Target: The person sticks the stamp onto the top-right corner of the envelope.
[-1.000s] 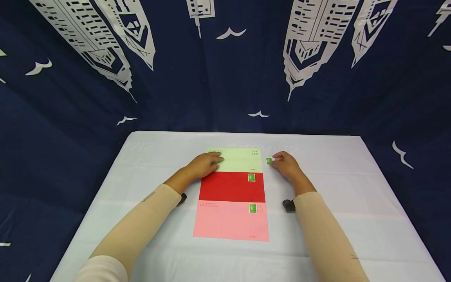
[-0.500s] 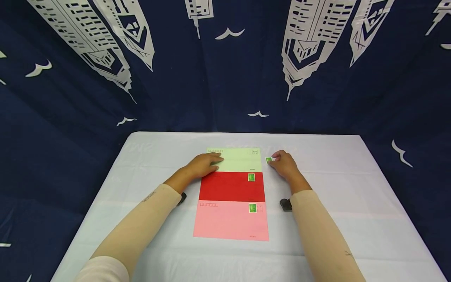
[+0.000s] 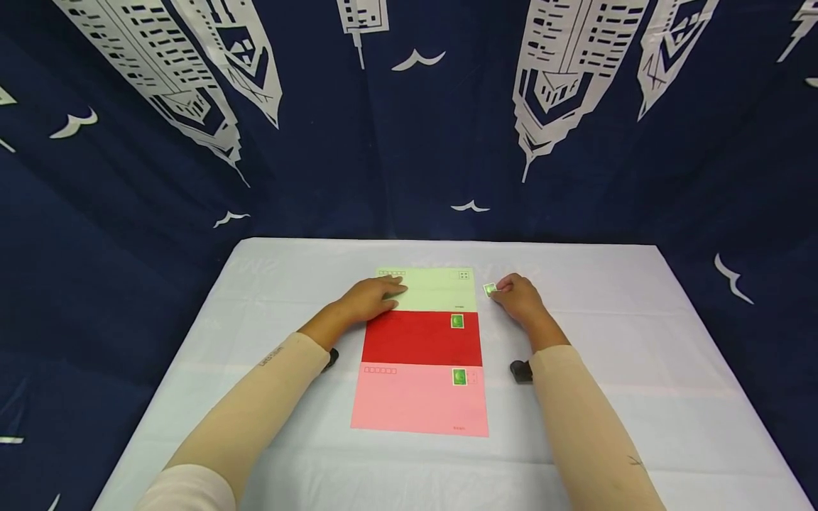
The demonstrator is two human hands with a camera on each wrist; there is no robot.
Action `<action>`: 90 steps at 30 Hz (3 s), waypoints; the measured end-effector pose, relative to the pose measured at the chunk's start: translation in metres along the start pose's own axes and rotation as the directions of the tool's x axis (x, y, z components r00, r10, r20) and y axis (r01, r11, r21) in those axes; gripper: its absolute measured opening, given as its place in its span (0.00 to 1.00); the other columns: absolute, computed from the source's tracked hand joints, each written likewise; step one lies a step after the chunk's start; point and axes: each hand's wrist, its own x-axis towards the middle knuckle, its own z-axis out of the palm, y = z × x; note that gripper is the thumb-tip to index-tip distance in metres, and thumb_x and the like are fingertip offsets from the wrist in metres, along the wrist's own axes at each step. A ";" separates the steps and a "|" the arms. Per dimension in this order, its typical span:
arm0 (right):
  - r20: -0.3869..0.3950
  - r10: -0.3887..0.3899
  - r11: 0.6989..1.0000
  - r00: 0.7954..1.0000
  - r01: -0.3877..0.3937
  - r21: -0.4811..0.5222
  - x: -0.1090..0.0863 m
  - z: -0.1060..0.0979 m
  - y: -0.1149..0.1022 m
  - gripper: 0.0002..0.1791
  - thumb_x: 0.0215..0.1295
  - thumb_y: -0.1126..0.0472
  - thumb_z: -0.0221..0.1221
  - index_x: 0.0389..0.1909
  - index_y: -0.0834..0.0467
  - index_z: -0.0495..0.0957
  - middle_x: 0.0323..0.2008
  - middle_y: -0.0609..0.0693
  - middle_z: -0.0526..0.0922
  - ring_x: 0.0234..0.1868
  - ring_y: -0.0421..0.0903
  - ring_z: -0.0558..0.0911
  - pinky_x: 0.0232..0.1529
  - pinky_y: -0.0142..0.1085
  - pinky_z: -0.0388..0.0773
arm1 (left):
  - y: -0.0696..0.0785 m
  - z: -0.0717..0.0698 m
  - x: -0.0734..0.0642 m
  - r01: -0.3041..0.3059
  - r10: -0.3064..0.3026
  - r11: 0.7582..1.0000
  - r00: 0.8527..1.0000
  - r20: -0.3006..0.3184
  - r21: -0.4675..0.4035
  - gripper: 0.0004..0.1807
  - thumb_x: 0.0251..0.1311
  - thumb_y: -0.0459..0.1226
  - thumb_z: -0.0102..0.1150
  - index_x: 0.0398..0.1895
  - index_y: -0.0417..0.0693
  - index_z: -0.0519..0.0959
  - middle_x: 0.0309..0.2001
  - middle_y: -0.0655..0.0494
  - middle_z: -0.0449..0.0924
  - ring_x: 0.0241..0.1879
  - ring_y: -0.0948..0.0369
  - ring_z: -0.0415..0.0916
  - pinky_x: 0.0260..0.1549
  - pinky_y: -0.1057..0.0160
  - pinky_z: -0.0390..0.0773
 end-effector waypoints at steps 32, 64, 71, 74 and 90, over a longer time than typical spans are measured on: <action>0.110 0.009 0.984 0.994 -0.029 0.178 0.003 -0.017 -0.007 0.16 0.76 0.55 0.49 0.53 0.63 0.71 0.47 0.56 0.75 0.47 0.48 0.71 0.45 0.33 0.70 | 0.000 0.003 0.000 -0.019 0.019 1.000 1.000 -0.001 0.001 0.26 0.73 0.41 0.54 0.74 0.55 0.69 0.77 0.57 0.63 0.79 0.57 0.55 0.79 0.56 0.56; 0.061 -0.027 0.961 0.998 0.009 0.275 0.018 0.013 -0.037 0.13 0.76 0.56 0.51 0.49 0.63 0.72 0.51 0.59 0.77 0.51 0.51 0.77 0.49 0.33 0.72 | 0.002 -0.002 -0.004 -0.006 0.006 0.999 1.000 0.004 -0.051 0.26 0.73 0.40 0.52 0.74 0.54 0.69 0.78 0.57 0.62 0.80 0.56 0.53 0.79 0.55 0.54; 0.050 0.007 0.974 0.999 -0.018 0.225 0.021 0.019 -0.042 0.14 0.76 0.54 0.49 0.48 0.62 0.72 0.48 0.57 0.76 0.53 0.53 0.76 0.49 0.36 0.69 | 0.003 -0.001 -0.005 0.003 -0.003 0.998 1.000 0.009 -0.066 0.26 0.73 0.40 0.53 0.74 0.55 0.69 0.78 0.57 0.62 0.80 0.56 0.54 0.79 0.54 0.54; 0.044 0.029 0.978 0.999 -0.037 0.204 0.024 0.021 -0.045 0.14 0.76 0.55 0.49 0.48 0.62 0.72 0.47 0.57 0.75 0.49 0.51 0.73 0.47 0.36 0.69 | 0.003 -0.001 -0.005 -0.001 0.001 0.998 1.000 0.008 -0.060 0.26 0.73 0.40 0.53 0.74 0.55 0.69 0.78 0.57 0.62 0.80 0.56 0.54 0.79 0.55 0.54; 0.040 0.092 0.991 0.995 -0.095 0.094 0.031 0.031 -0.052 0.15 0.75 0.54 0.47 0.48 0.62 0.72 0.47 0.57 0.72 0.47 0.50 0.71 0.43 0.36 0.68 | 0.001 -0.001 -0.004 -0.013 0.015 0.997 1.000 0.018 -0.071 0.26 0.74 0.39 0.53 0.74 0.54 0.69 0.78 0.55 0.62 0.80 0.55 0.53 0.79 0.54 0.54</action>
